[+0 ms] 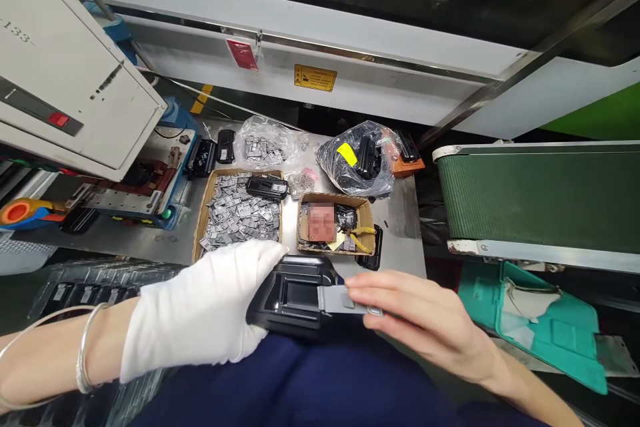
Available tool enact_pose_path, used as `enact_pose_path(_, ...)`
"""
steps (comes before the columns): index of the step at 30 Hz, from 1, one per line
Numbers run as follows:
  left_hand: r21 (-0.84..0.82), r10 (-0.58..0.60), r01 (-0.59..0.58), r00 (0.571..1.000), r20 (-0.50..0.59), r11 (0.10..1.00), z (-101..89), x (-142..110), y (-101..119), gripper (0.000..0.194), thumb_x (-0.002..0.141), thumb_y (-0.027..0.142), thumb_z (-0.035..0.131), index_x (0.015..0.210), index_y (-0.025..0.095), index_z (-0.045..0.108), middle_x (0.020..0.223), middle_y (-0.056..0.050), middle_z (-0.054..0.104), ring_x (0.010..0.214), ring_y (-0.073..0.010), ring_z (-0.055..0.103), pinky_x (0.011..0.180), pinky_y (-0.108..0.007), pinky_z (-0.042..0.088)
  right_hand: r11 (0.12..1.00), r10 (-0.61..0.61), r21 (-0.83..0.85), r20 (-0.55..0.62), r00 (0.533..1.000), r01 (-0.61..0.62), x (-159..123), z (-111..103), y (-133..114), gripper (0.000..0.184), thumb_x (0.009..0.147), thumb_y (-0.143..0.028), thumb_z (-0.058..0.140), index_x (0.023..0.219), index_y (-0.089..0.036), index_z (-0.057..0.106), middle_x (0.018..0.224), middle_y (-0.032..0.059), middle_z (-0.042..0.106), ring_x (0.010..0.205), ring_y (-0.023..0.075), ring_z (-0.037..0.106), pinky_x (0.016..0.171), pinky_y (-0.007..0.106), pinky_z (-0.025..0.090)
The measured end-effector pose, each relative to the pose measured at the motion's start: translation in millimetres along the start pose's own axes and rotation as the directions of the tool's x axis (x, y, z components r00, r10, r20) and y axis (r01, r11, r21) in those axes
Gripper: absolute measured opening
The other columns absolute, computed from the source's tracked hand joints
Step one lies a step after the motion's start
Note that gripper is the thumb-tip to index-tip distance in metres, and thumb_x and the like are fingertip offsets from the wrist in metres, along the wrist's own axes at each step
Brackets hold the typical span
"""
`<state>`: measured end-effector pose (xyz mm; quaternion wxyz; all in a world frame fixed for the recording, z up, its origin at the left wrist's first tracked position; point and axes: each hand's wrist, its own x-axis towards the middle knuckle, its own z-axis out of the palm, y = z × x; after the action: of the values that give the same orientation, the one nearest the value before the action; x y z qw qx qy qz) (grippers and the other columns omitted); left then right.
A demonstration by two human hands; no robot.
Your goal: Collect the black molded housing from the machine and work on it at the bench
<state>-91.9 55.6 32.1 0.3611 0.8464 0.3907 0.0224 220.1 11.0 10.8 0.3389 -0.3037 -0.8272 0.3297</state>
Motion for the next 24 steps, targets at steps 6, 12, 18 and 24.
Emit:
enact_pose_path(6,0.198,0.076,-0.066,0.996,-0.045,0.978,14.1,5,-24,0.050,0.065,0.017,0.070,0.114,0.014,0.061,0.106,-0.012,0.067,0.093,-0.0290,0.070,0.086,-0.042,0.062,0.931,-0.077,-0.346,0.126,0.989,0.117,35,25,-12,0.027,0.108,-0.016,0.051,0.127,-0.007,0.068,0.120,0.0136,0.078,0.103,0.0209,0.076,0.087,0.028,0.066)
enact_pose_path(12,0.333,0.196,-0.166,0.979,-0.056,0.928,23.4,15,-52,0.053,0.065,0.018,0.062,0.117,0.009,0.061,0.110,-0.019,0.069,0.100,-0.0351,0.071,0.092,-0.049,0.062,0.801,-0.133,-0.556,0.194,0.972,0.221,63,78,-16,0.032,0.094,0.004,0.045,0.113,0.004,0.071,0.098,0.0175,0.078,0.081,0.0251,0.074,0.063,0.034,0.063)
enact_pose_path(18,0.300,0.077,-0.039,0.991,-0.114,0.953,17.6,12,-58,0.041,0.070,0.020,0.065,0.110,0.014,0.058,0.110,-0.016,0.067,0.098,-0.0319,0.069,0.089,-0.045,0.061,0.907,-0.155,-0.405,-0.075,0.985,0.112,58,83,9,0.024,0.109,-0.020,0.053,0.120,-0.006,0.069,0.111,0.0129,0.080,0.097,0.0208,0.076,0.085,0.033,0.065)
enact_pose_path(24,0.559,-0.092,-0.022,0.980,0.174,0.829,20.5,22,-57,0.064,0.074,0.016,0.067,0.135,-0.002,0.056,0.130,-0.028,0.061,0.120,-0.0450,0.062,0.109,-0.060,0.050,0.867,-0.164,-0.458,0.112,0.980,0.197,61,105,19,0.024,0.102,-0.006,0.056,0.121,-0.005,0.070,0.112,0.0159,0.079,0.099,0.0241,0.074,0.086,0.035,0.065)
